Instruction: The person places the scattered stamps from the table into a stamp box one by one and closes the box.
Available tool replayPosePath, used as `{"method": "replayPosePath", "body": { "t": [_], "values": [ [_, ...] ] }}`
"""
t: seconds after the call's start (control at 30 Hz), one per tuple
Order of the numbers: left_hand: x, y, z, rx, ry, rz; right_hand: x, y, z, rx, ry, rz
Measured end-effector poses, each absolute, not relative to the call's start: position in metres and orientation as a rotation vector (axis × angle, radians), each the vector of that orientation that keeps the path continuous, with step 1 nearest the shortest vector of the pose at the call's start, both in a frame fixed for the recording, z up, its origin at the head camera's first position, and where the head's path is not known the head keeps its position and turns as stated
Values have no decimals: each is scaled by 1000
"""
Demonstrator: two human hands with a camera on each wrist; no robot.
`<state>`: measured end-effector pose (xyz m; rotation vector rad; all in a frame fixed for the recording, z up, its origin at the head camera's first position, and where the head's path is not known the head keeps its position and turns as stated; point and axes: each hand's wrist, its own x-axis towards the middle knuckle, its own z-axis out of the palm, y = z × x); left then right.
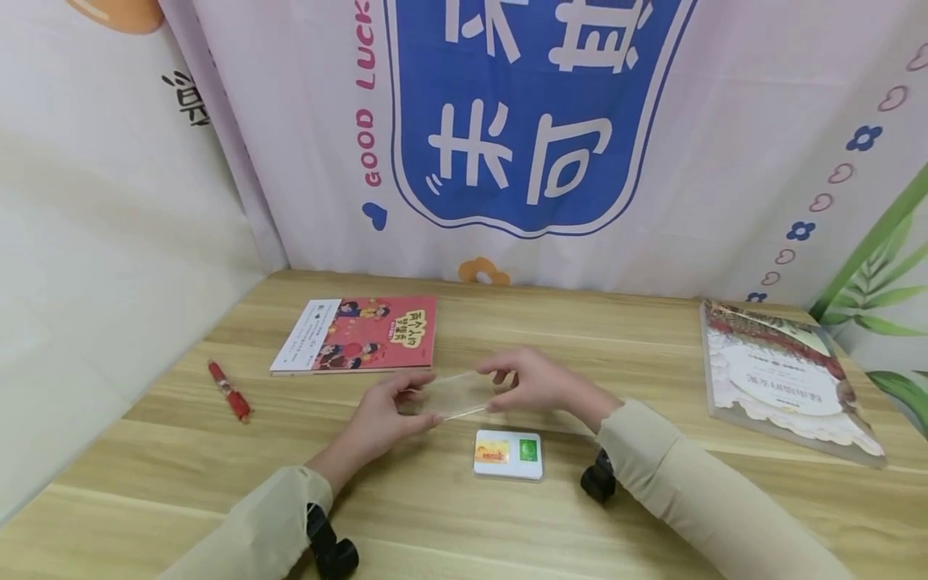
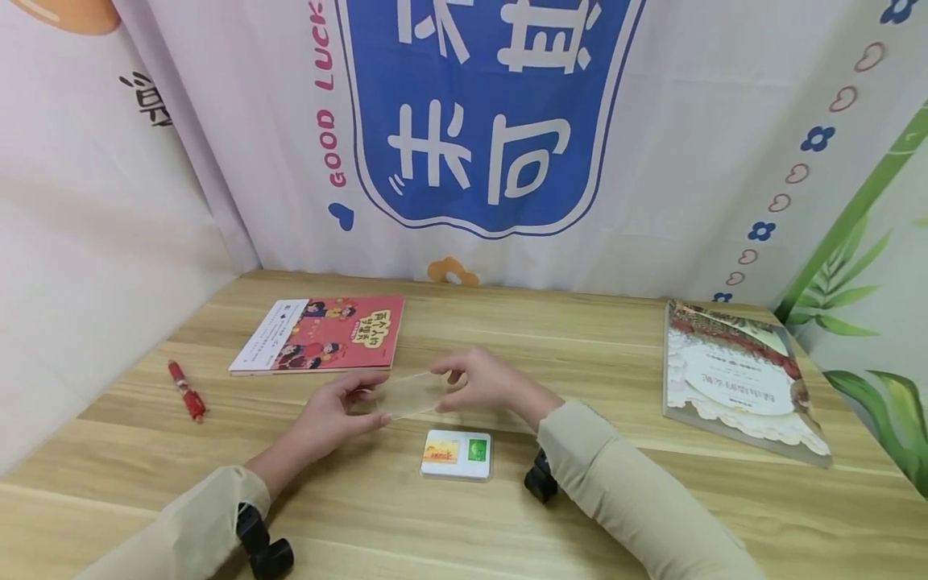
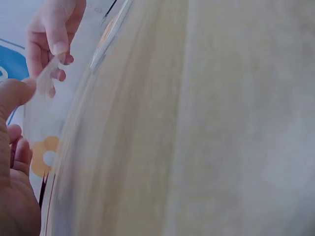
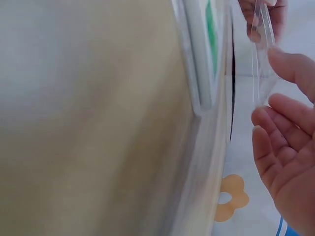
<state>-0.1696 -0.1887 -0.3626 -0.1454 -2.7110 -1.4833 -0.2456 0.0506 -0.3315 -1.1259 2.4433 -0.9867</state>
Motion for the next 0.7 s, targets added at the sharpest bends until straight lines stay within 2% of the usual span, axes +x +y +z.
{"method": "replayPosePath", "body": {
  "t": [0.4, 0.7],
  "values": [
    [-162, -170, -359, -463, -2490, -1704, -207, 79, -331, -956, 2460, -1367],
    [-154, -152, -357, -727, -2398, -1748, -178, 99, -334, -750, 2454, -1481]
  ]
}}
